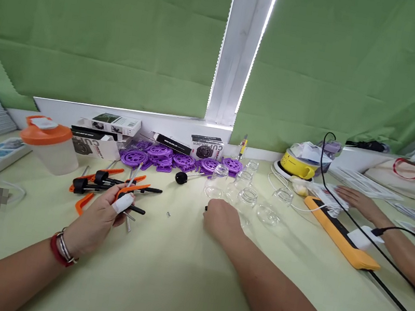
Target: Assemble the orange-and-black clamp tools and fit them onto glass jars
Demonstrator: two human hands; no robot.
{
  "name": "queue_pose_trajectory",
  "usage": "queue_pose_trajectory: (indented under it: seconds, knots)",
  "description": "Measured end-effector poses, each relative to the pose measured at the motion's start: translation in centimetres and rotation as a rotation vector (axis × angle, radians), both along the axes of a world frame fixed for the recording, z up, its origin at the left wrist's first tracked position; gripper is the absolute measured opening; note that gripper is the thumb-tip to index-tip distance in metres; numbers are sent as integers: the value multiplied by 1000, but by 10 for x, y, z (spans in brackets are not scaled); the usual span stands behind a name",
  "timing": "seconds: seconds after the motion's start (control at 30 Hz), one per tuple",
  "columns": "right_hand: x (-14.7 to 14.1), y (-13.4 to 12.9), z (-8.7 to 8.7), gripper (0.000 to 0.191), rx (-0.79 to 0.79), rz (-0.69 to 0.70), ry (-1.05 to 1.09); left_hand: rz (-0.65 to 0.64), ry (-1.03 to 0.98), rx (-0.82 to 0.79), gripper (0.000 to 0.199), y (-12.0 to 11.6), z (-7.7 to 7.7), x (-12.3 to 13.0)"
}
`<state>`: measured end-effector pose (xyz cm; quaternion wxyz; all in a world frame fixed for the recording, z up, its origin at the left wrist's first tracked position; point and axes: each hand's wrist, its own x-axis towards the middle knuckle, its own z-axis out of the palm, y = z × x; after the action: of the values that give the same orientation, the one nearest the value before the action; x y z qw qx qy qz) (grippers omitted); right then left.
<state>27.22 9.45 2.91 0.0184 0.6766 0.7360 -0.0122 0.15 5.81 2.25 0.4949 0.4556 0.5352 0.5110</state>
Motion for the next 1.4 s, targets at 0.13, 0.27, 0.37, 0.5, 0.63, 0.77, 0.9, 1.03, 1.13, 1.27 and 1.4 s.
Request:
queue_pose_trajectory:
  seconds: [0.13, 0.27, 0.37, 0.5, 0.63, 0.77, 0.9, 1.03, 1.13, 1.27, 1.4]
  knots:
    - [0, 1, 0, 21, -18, -15, -6, -65, -37, 19, 40, -1, 0, 0]
    - [2, 3, -7, 21, -47, -30, 2, -147, -111, 2, 37, -1, 2, 1]
    - [1, 2, -6, 20, -21, -11, 8, -167, -144, -1, 39, -4, 7, 3]
    - [-14, -12, 5, 19, 98, 144, 116, -194, -182, -25, 39, -9, 13, 6]
    - [-36, -34, 10, 12, 125, 439, 316, -229, -221, -37, 38, -15, 18, 11]
    - [-52, -47, 0, 9, 62, 565, 386, -290, -219, -17, 34, -21, 21, 15]
    - [-56, -48, -12, 8, 114, 598, 420, -330, -218, -9, 34, -24, 21, 16]
    - [-54, -44, -21, 6, 253, 689, 513, -356, -215, -12, 39, -24, 17, 15]
    - [-53, -43, -24, 12, 349, 743, 576, -373, -199, -15, 45, -24, 15, 13]
    - [-54, -45, -24, 14, 357, 746, 621, -361, -184, -23, 41, -23, 14, 13]
    - [-54, -46, -23, 14, 371, 762, 647, -362, -214, -33, 40, -23, 15, 13]
